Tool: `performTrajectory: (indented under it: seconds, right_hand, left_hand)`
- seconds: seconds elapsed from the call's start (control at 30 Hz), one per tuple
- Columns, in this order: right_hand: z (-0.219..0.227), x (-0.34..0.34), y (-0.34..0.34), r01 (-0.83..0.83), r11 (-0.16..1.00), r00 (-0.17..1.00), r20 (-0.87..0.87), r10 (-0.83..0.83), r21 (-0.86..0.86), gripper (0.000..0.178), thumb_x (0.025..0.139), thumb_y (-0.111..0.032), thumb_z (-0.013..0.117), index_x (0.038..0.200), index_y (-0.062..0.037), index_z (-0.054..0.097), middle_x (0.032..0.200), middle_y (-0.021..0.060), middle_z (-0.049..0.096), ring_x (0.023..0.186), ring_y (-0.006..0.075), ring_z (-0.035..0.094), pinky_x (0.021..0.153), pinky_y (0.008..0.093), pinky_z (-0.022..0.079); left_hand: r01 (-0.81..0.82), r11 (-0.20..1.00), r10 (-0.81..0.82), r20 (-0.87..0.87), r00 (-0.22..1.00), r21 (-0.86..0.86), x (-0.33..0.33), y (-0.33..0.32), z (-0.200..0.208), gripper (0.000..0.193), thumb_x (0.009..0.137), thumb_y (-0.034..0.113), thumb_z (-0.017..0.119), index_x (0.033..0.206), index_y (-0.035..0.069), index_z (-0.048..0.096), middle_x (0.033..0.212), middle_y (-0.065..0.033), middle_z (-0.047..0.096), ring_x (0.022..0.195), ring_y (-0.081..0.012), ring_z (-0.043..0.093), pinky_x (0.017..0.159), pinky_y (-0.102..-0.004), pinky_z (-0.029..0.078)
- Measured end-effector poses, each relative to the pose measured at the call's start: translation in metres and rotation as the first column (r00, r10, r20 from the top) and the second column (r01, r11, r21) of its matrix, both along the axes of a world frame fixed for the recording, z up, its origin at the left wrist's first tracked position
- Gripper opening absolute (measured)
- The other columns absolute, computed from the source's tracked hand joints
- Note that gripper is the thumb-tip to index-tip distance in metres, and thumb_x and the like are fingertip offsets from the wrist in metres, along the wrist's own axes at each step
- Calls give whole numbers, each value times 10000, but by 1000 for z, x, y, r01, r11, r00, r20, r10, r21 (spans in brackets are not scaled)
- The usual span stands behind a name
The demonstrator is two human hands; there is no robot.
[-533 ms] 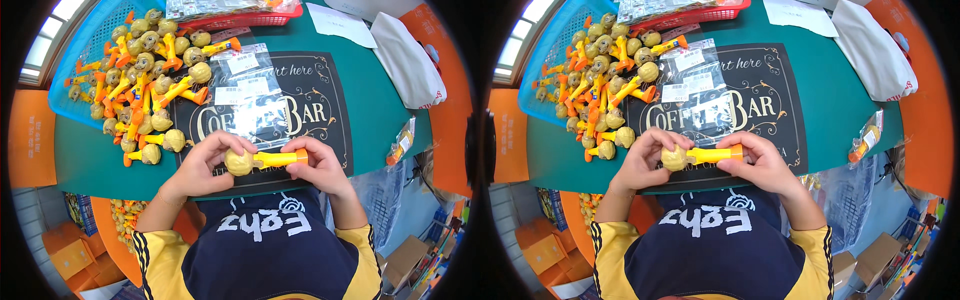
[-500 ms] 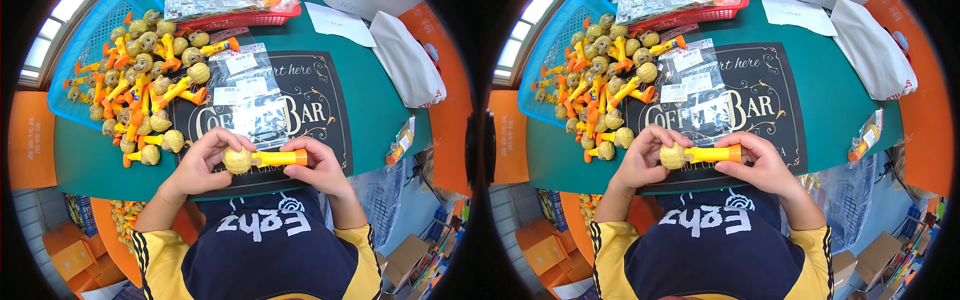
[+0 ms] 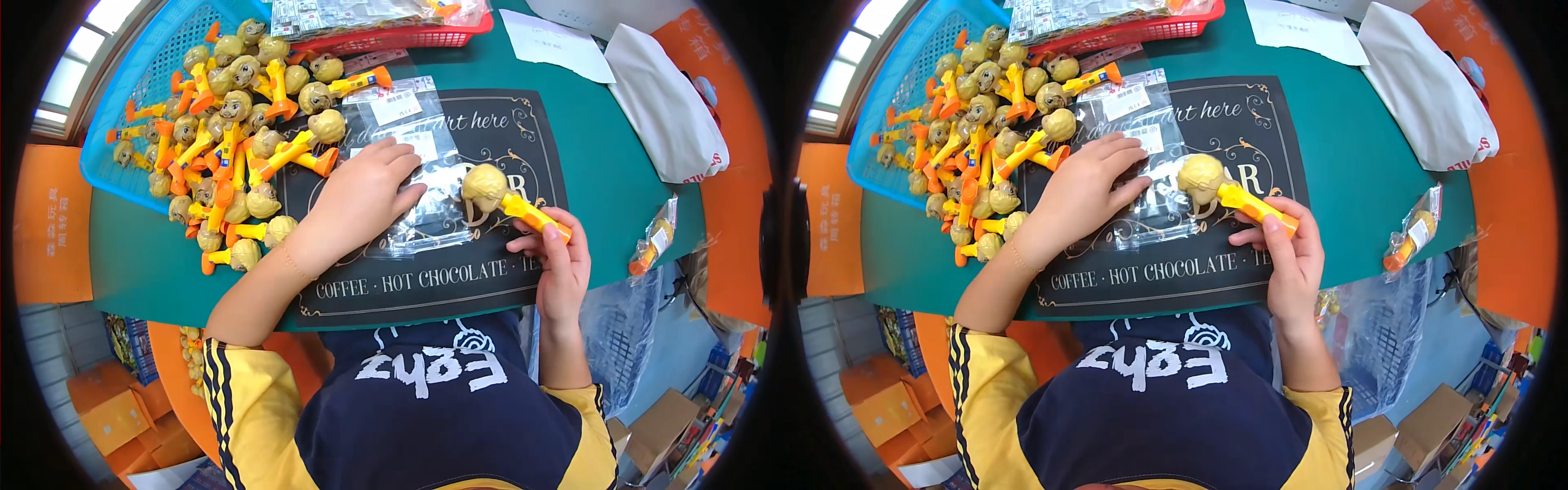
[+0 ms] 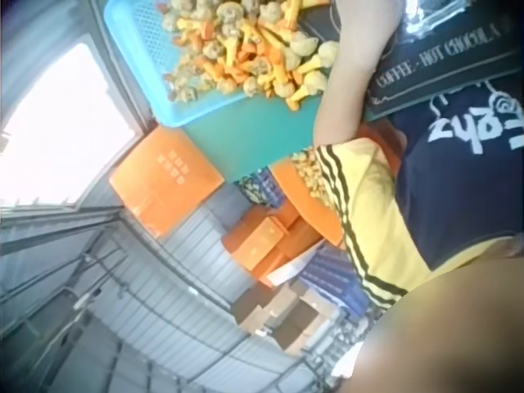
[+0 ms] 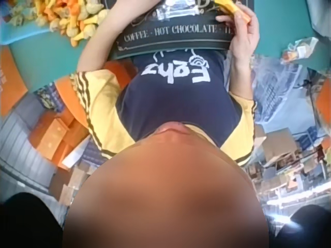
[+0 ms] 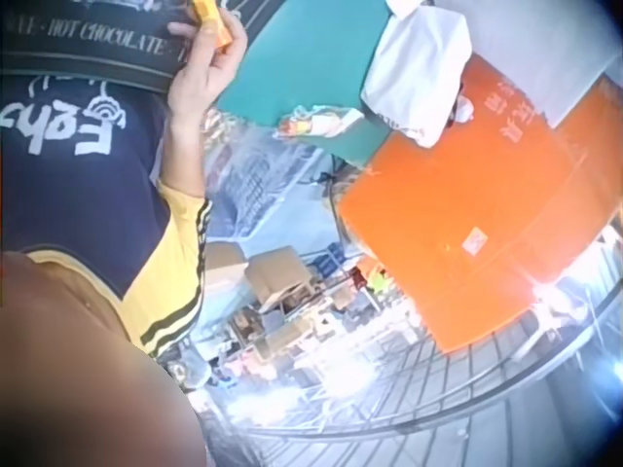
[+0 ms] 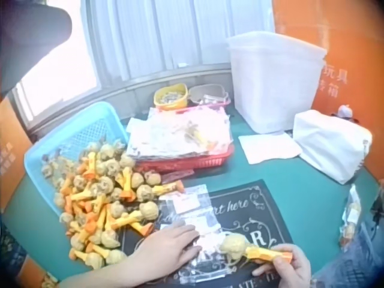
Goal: Packing toy figures and accessories into plastic bags.
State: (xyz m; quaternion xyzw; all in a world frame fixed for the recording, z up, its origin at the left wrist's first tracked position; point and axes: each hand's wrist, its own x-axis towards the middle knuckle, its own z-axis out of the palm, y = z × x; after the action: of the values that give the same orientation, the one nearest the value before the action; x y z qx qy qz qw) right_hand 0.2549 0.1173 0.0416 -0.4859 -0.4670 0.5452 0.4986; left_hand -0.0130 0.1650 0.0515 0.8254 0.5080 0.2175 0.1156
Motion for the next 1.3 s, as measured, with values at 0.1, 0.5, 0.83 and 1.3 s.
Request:
performTrajectory:
  seconds: [0.1,0.5,0.83,1.3]
  right_hand:
    - [2,5,1,58,995,988,-136,-69,-87,238,996,-195,502,1165,-28,511,1043,178,687,811,193,691,774,256,498]
    - [-3,-15,-1,-219,945,847,-528,60,-244,156,976,-133,526,1100,-68,457,1030,151,644,1302,338,488,1019,387,464]
    - [-12,-31,-8,-229,943,933,-332,141,-243,138,971,-96,539,1081,-44,474,977,150,665,955,196,644,933,319,457]
    - [1,9,-15,-262,962,947,172,272,-76,126,935,-7,553,1033,-33,478,801,123,657,562,116,598,476,200,453]
  left_hand:
    - [6,998,-7,-19,1000,-56,7,6,1,237,844,208,708,996,28,694,1051,-132,691,1038,-310,638,888,-387,513]
    - [89,996,-87,127,988,-6,29,-29,-8,251,782,197,775,955,43,677,1036,-90,673,999,-288,631,864,-367,518]
    - [54,994,-62,84,995,96,23,-33,-24,182,779,131,720,918,23,672,965,-89,669,984,-277,633,811,-351,538]
    - [-9,994,58,450,891,-111,18,-27,-21,79,784,77,717,848,41,687,850,-77,700,832,-271,658,746,-348,521]
